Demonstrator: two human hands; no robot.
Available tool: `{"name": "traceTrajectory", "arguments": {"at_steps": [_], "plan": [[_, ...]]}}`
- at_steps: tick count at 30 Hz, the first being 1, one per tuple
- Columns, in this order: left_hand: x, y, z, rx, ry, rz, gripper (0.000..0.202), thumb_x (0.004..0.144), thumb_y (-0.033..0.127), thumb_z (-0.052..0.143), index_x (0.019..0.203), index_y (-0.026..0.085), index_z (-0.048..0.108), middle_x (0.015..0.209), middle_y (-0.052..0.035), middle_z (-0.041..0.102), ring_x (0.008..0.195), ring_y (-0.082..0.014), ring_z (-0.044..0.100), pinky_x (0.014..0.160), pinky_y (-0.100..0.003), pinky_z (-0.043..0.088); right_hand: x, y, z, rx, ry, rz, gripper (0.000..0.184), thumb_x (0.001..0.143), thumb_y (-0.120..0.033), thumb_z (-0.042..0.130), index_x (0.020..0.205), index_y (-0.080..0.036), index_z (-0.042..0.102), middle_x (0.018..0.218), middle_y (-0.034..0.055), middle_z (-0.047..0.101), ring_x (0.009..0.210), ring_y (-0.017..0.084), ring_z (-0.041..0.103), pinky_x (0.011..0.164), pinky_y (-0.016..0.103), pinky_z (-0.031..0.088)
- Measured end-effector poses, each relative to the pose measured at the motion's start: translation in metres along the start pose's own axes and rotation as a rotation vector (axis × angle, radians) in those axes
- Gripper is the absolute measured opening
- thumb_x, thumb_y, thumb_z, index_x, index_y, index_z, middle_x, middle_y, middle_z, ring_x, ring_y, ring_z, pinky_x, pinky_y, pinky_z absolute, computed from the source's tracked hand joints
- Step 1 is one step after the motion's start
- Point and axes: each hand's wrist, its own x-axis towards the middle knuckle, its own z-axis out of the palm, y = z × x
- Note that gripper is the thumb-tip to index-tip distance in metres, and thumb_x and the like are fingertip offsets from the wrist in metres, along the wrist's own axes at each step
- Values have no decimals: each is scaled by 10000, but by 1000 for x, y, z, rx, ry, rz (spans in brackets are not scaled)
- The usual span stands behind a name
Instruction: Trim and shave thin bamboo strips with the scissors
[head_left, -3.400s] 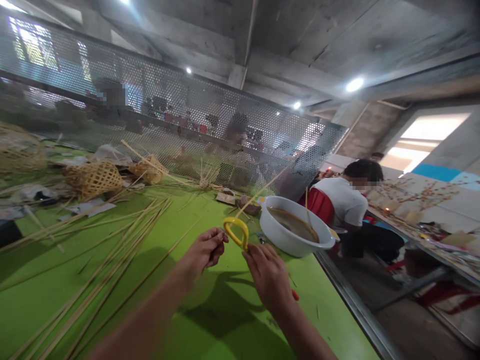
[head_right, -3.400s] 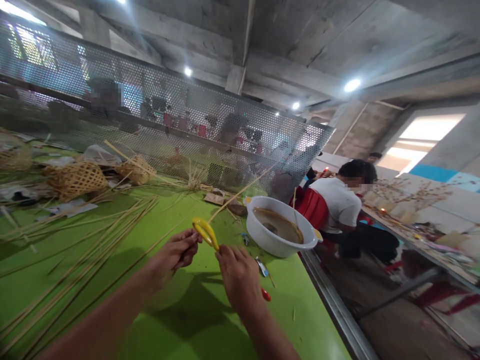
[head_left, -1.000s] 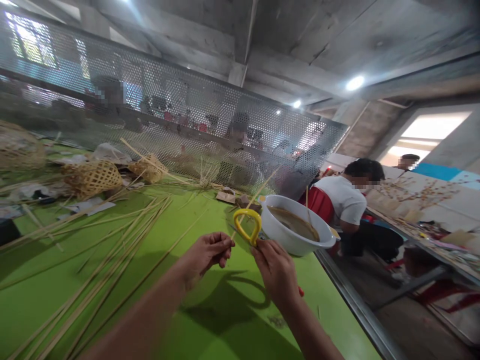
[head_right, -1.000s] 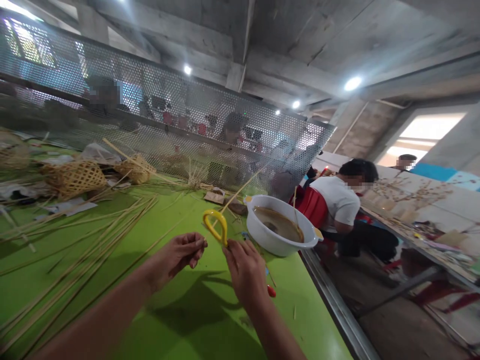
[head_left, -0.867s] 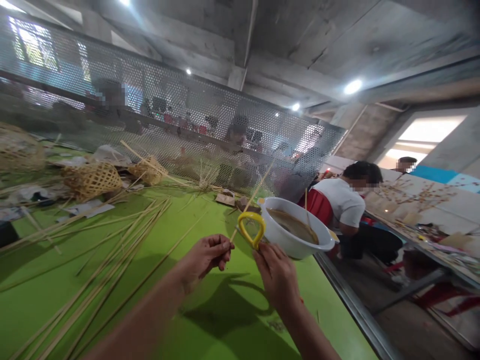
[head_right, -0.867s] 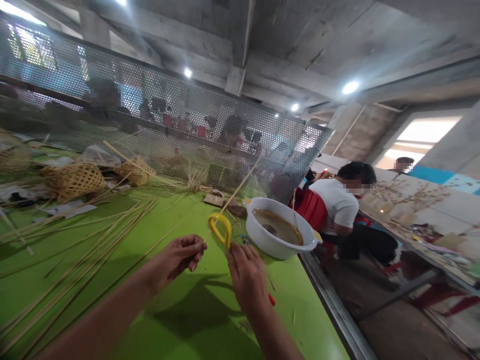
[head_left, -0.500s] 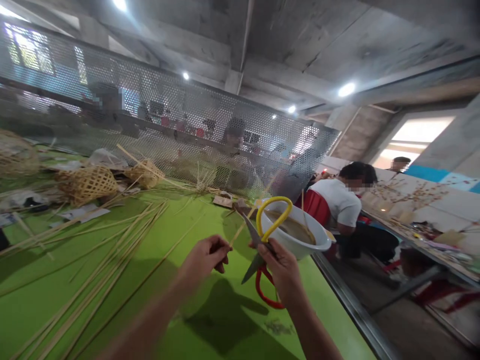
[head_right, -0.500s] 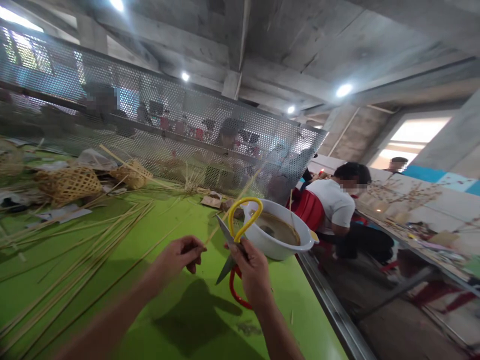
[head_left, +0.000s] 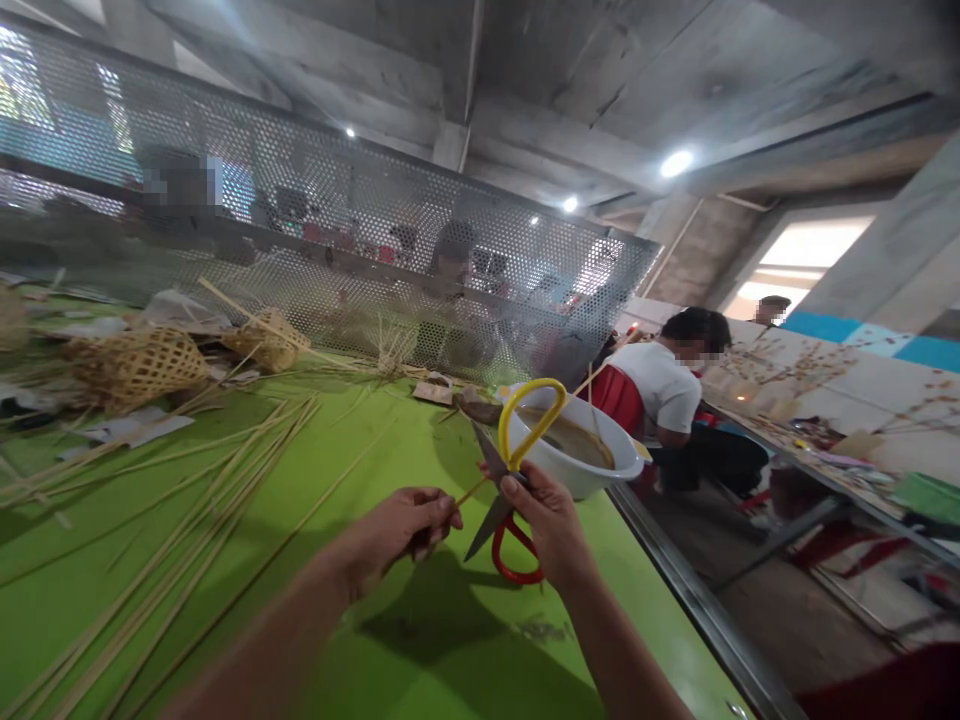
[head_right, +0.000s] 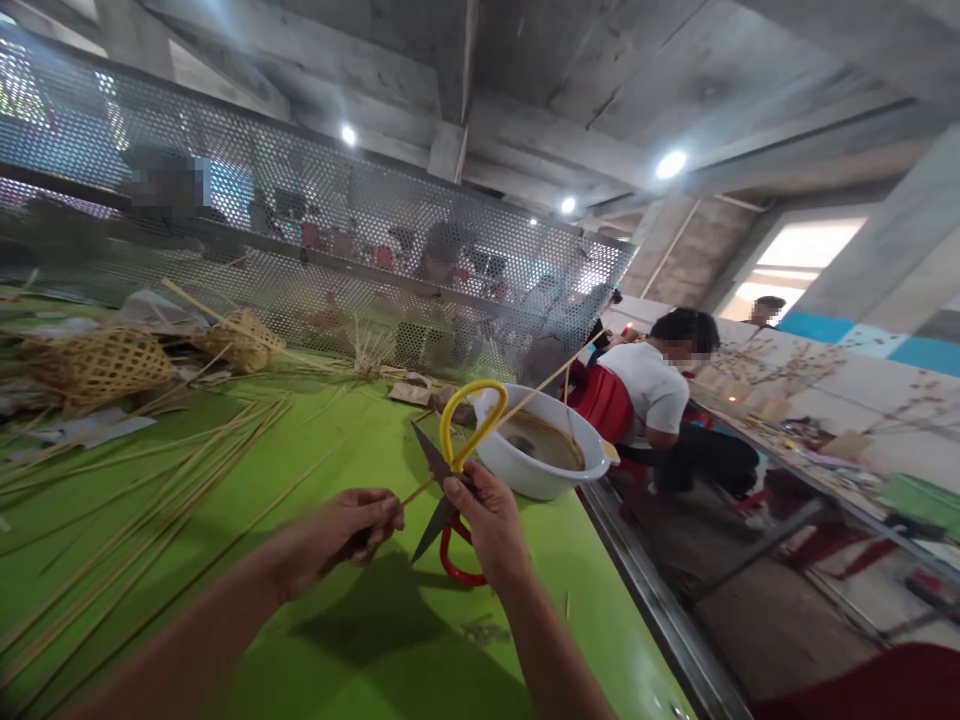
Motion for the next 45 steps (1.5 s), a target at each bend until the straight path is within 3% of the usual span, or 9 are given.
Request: {"name": "traceTrajectory", "arguments": {"at_steps": [7, 14, 18, 21, 24, 30, 35, 40, 45], "plan": [[-2, 3, 0, -174, 61, 27, 284, 722, 388, 720, 710, 136, 591, 590, 49, 432, 465, -31, 267, 441, -176, 206, -2, 2, -1, -84, 80, -88, 219, 822, -388, 637, 921, -196, 675, 911, 20, 645, 841, 171, 563, 715, 256, 452], [1, 0, -5, -168, 114, 79, 299, 739, 413, 707, 729, 134, 602, 569, 51, 449, 440, -24, 303, 442, -177, 219, -2, 5, -8, -21, 96, -21, 289, 824, -448, 623, 953, -192, 651, 776, 29, 666, 726, 184, 604, 632, 276, 483], [4, -2, -8, -215, 141, 126, 307, 725, 423, 724, 747, 139, 608, 589, 44, 480, 449, -26, 347, 446, -177, 235, -4, 10, -6, -469, 178, -259, 202, 872, -379, 574, 819, -191, 626, 723, 16, 623, 686, 168, 570, 634, 266, 440], [5, -1, -8, -233, 125, 132, 317, 714, 418, 734, 719, 134, 593, 549, 53, 460, 427, -23, 336, 430, -183, 214, -8, 10, 2, -788, 129, -486, 145, 916, -277, 514, 936, -185, 624, 813, 47, 645, 772, 187, 578, 717, 298, 433], [6, 0, -7, -270, 137, 153, 309, 686, 386, 758, 694, 130, 585, 531, 59, 446, 421, -21, 313, 424, -186, 214, -10, 10, 7, -895, 82, -597, 154, 936, -227, 474, 993, -177, 608, 819, 57, 651, 763, 188, 585, 721, 305, 443], [3, 0, -7, -258, 146, 142, 281, 742, 384, 715, 720, 133, 590, 544, 54, 447, 427, -28, 339, 420, -186, 212, -9, 8, 7, -941, 145, -606, 144, 938, -205, 472, 1002, -162, 594, 847, 71, 650, 794, 202, 580, 719, 312, 447], [5, -5, -11, -335, 139, 200, 252, 737, 342, 729, 745, 114, 622, 577, 51, 441, 460, -26, 352, 444, -172, 270, -13, 7, 16, -945, 42, -638, 145, 944, -212, 472, 1005, -163, 594, 818, 63, 645, 744, 192, 564, 679, 296, 432], [9, -8, -12, -322, 132, 131, 260, 763, 366, 702, 734, 127, 603, 556, 50, 448, 424, -22, 341, 417, -167, 233, -9, 9, 10, -926, 133, -563, 142, 949, -233, 462, 981, -171, 586, 832, 57, 637, 790, 193, 573, 718, 296, 424], [9, -7, -11, -334, 147, 155, 253, 739, 341, 724, 726, 119, 604, 557, 48, 454, 428, -21, 347, 420, -164, 247, -10, 11, 9, -878, 73, -547, 133, 943, -250, 478, 937, -176, 588, 795, 44, 625, 747, 183, 566, 685, 280, 414]]}}
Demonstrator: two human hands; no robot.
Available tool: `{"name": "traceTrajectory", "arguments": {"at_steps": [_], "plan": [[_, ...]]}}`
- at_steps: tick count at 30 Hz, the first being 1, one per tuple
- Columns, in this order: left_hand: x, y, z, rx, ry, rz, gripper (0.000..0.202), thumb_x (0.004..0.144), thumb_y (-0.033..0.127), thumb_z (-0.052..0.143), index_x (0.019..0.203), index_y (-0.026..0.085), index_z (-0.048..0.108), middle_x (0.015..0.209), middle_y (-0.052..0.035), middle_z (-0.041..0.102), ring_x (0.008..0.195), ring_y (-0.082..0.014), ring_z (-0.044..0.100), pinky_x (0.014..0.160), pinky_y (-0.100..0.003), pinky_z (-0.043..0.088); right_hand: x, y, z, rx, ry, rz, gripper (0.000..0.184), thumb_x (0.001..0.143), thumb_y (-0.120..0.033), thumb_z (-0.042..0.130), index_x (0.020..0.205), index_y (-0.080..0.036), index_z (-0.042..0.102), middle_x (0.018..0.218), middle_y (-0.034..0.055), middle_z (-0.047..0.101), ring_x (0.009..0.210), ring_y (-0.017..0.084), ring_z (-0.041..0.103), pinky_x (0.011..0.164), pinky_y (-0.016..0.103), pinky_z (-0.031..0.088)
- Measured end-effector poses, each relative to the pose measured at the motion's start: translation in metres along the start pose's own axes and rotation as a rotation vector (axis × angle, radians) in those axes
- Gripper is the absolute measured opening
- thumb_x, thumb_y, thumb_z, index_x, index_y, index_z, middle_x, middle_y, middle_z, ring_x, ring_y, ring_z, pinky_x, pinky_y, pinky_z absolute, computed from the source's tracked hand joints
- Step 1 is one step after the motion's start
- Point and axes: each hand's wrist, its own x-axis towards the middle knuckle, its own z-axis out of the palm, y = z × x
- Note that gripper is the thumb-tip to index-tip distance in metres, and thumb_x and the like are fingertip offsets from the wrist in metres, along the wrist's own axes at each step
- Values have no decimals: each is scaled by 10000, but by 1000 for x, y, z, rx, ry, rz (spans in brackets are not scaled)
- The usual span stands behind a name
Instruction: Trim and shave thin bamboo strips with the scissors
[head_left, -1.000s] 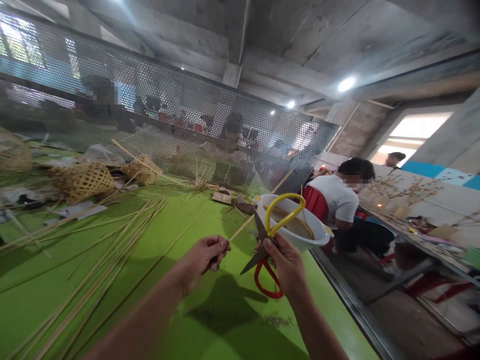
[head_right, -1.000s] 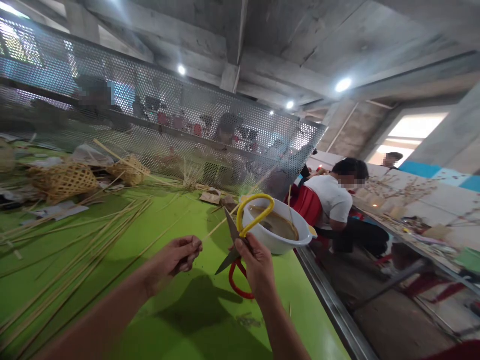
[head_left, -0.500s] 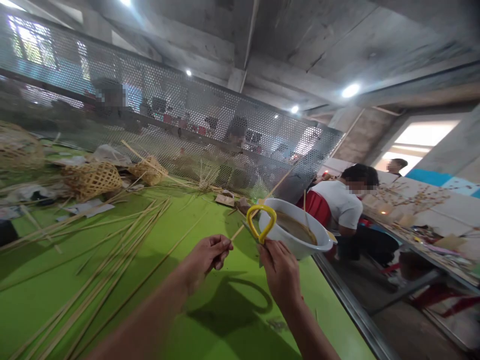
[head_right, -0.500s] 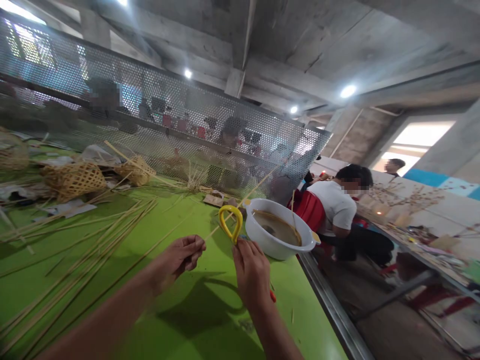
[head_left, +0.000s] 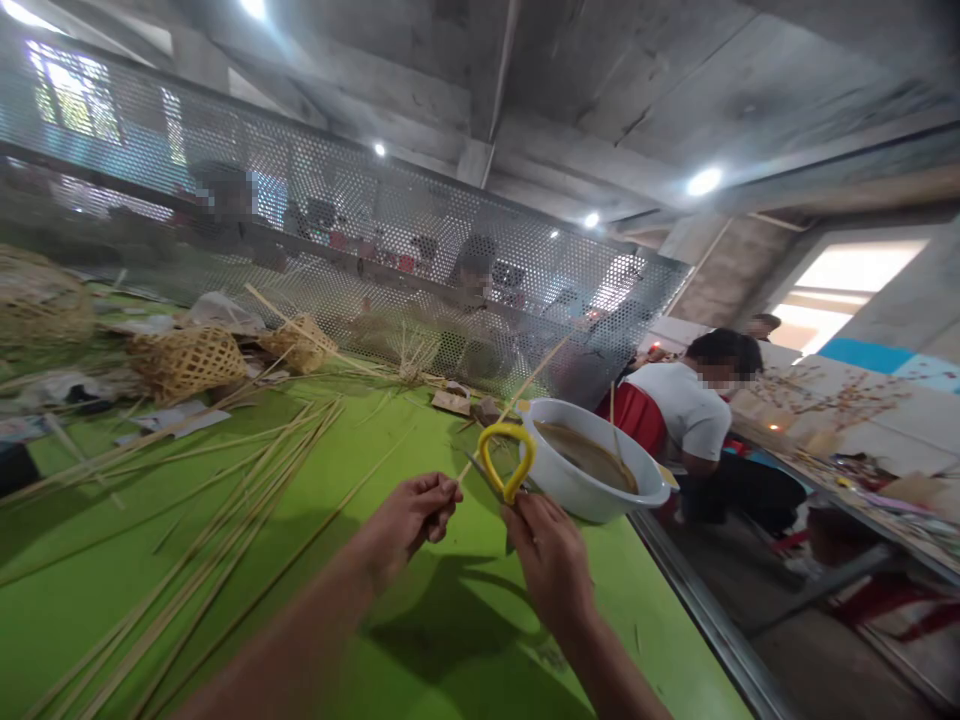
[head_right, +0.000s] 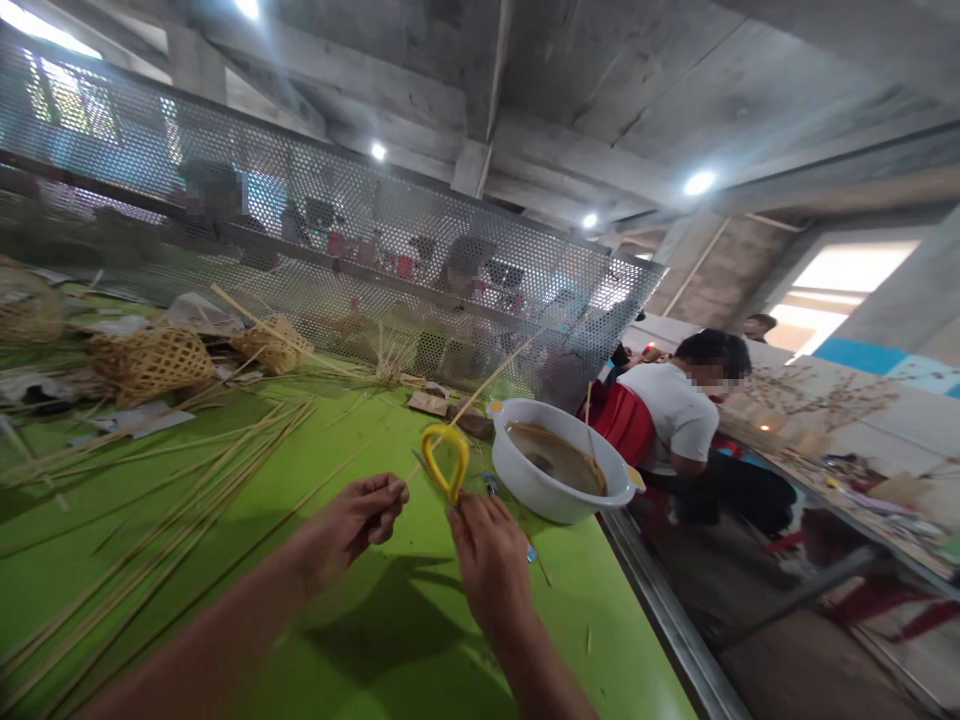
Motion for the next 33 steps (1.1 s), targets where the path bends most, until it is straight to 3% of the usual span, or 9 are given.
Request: {"name": "traceTrajectory", "arguments": {"at_steps": [3, 8, 17, 21, 25, 33], "plan": [[0, 1, 1, 18, 13, -23, 274, 748, 373, 712, 723, 127, 593, 533, 55, 443, 411, -21, 336, 414, -164, 228, 0, 0, 0, -2, 29, 51, 130, 943, -253, 480, 898, -180, 579, 773, 36, 613, 740, 179, 562, 671, 271, 402], [-2, 2, 1, 8, -1, 3, 266, 709, 341, 744, 721, 115, 605, 570, 44, 465, 438, -20, 350, 424, -165, 246, -1, -2, 1, -16, -1, -23, 128, 945, -243, 477, 934, -172, 582, 796, 47, 630, 747, 183, 560, 688, 275, 399], [-1, 2, 2, 57, 20, 26, 273, 708, 364, 741, 720, 121, 616, 568, 45, 483, 437, -24, 370, 424, -170, 268, 0, -4, 1, 83, -35, 64, 152, 930, -280, 487, 867, -182, 586, 768, 40, 609, 740, 178, 548, 683, 274, 393], [-4, 5, 4, 80, 40, 42, 273, 713, 365, 742, 799, 124, 648, 595, 38, 516, 481, -42, 426, 468, -175, 344, 0, 0, 1, 344, 4, 318, 229, 888, -373, 550, 748, -192, 558, 673, 0, 555, 644, 140, 496, 601, 240, 381], [-8, 6, 5, 83, 36, 34, 270, 731, 332, 729, 899, 148, 625, 641, 25, 573, 552, -83, 523, 566, -221, 438, 1, 5, 1, 756, 71, 581, 266, 820, -451, 630, 862, -189, 618, 700, -1, 604, 673, 142, 533, 589, 226, 412], [-4, 6, 1, 220, -5, 85, 165, 837, 332, 603, 853, 183, 535, 757, -14, 655, 733, -133, 622, 655, -248, 456, 3, 0, 7, 1170, 7, 832, 328, 723, -446, 746, 900, -177, 688, 678, -5, 639, 542, 84, 479, 486, 181, 373]]}}
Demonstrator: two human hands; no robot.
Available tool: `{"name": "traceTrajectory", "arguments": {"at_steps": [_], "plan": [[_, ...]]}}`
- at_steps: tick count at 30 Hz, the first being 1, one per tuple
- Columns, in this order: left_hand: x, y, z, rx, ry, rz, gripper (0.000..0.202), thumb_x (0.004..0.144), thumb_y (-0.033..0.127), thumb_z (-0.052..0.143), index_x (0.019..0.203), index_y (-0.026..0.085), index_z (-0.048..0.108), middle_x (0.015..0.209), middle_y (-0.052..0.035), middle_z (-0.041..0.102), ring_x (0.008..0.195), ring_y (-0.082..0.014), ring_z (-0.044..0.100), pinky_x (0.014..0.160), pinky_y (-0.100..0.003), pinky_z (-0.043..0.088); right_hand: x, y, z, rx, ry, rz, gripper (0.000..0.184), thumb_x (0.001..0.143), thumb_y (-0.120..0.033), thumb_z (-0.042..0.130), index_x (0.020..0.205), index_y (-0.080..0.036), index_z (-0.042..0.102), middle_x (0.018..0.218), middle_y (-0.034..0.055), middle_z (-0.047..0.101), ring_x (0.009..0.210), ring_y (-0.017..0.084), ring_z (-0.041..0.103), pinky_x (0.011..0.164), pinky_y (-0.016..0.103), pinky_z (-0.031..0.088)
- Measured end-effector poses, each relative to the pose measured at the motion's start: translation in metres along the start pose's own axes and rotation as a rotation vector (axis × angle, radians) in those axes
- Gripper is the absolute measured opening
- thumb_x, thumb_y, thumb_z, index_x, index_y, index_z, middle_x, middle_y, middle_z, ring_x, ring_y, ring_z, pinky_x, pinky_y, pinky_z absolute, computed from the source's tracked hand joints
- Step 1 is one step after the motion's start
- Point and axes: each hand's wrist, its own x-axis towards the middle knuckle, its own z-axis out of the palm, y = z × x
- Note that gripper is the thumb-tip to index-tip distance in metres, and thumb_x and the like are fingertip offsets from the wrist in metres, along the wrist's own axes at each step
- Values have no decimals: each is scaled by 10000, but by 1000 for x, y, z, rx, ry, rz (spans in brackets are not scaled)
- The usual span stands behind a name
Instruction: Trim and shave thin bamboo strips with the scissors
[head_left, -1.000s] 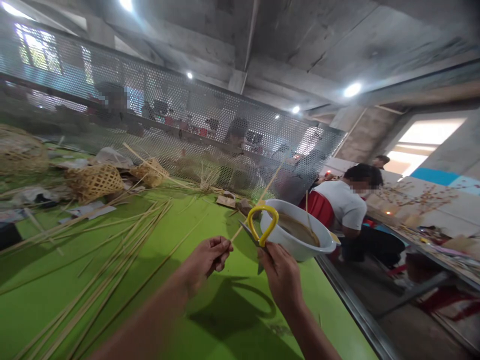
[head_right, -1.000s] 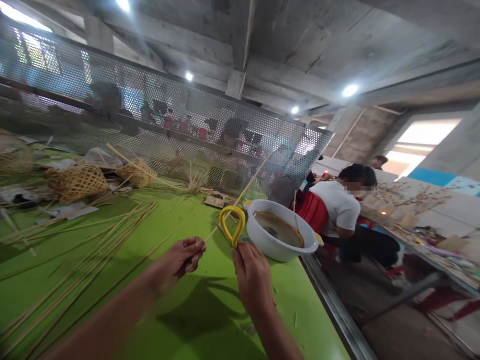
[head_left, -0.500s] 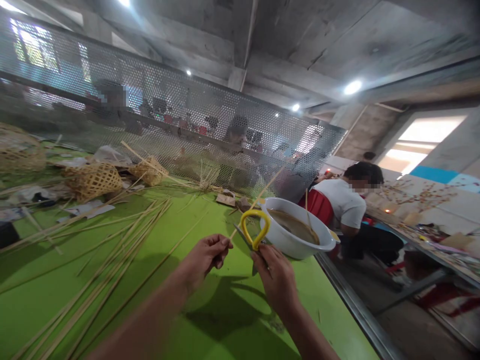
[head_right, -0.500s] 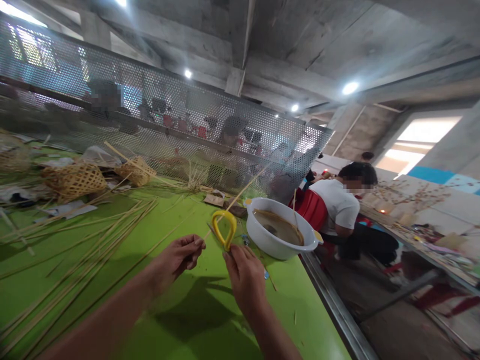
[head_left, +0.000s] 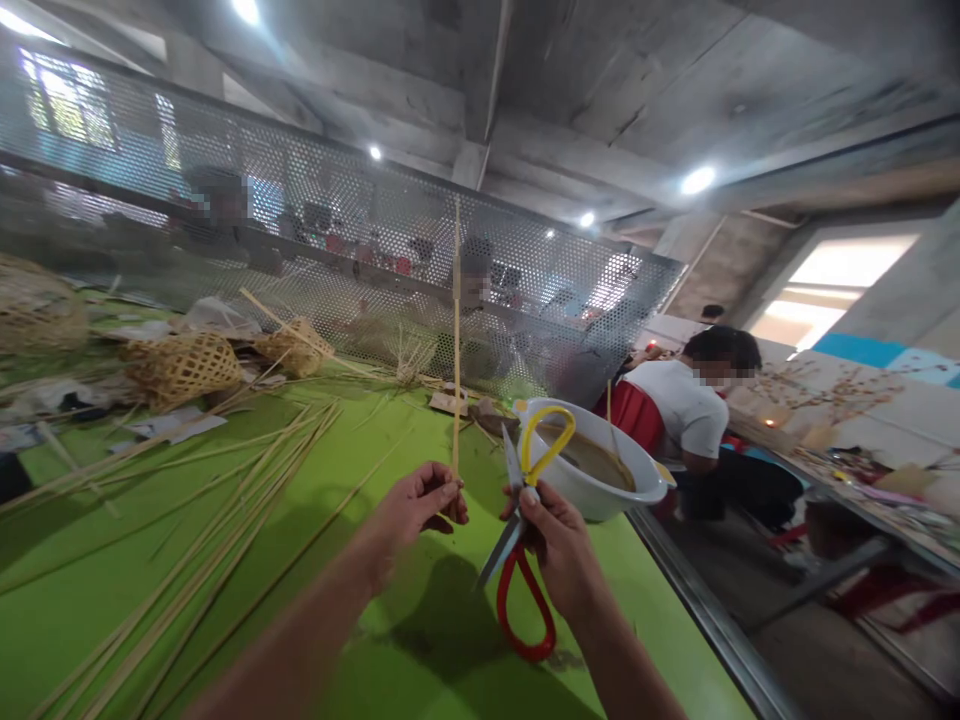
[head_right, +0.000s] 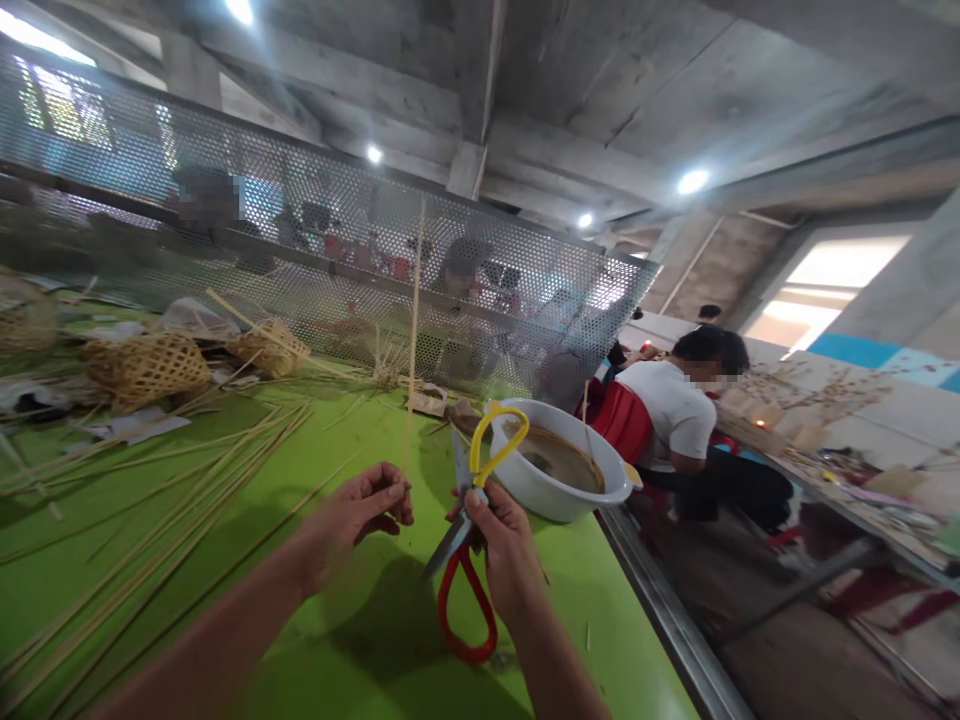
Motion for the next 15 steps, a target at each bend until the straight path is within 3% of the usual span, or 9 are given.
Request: {"name": "traceTrajectory", "arguments": {"at_steps": [6, 10, 15], "plan": [[2, -1, 3, -4, 48, -18, 142, 780, 251, 599, 842, 200, 482, 732, 10, 623, 703, -148, 617, 643, -269, 461, -5, 7, 15, 149, -105, 102, 303, 713, -412, 760, 863, -157, 699, 684, 5, 655, 535, 80, 484, 479, 176, 377], [-3, 0, 8, -20, 22, -32, 67, 744, 180, 541, 794, 194, 499, 719, 22, 584, 651, -120, 562, 665, -274, 462, -8, 8, 24, 219, -146, 138, 267, 720, -370, 761, 857, -150, 694, 723, 1, 642, 538, 71, 470, 477, 176, 376], [-4, -3, 7, -41, 115, -63, 72, 739, 241, 549, 756, 203, 491, 628, 52, 466, 566, -101, 464, 587, -247, 428, -12, 11, 30, 298, -235, 215, 230, 743, -348, 743, 820, -140, 680, 681, -8, 596, 528, 68, 477, 483, 179, 375]]}}
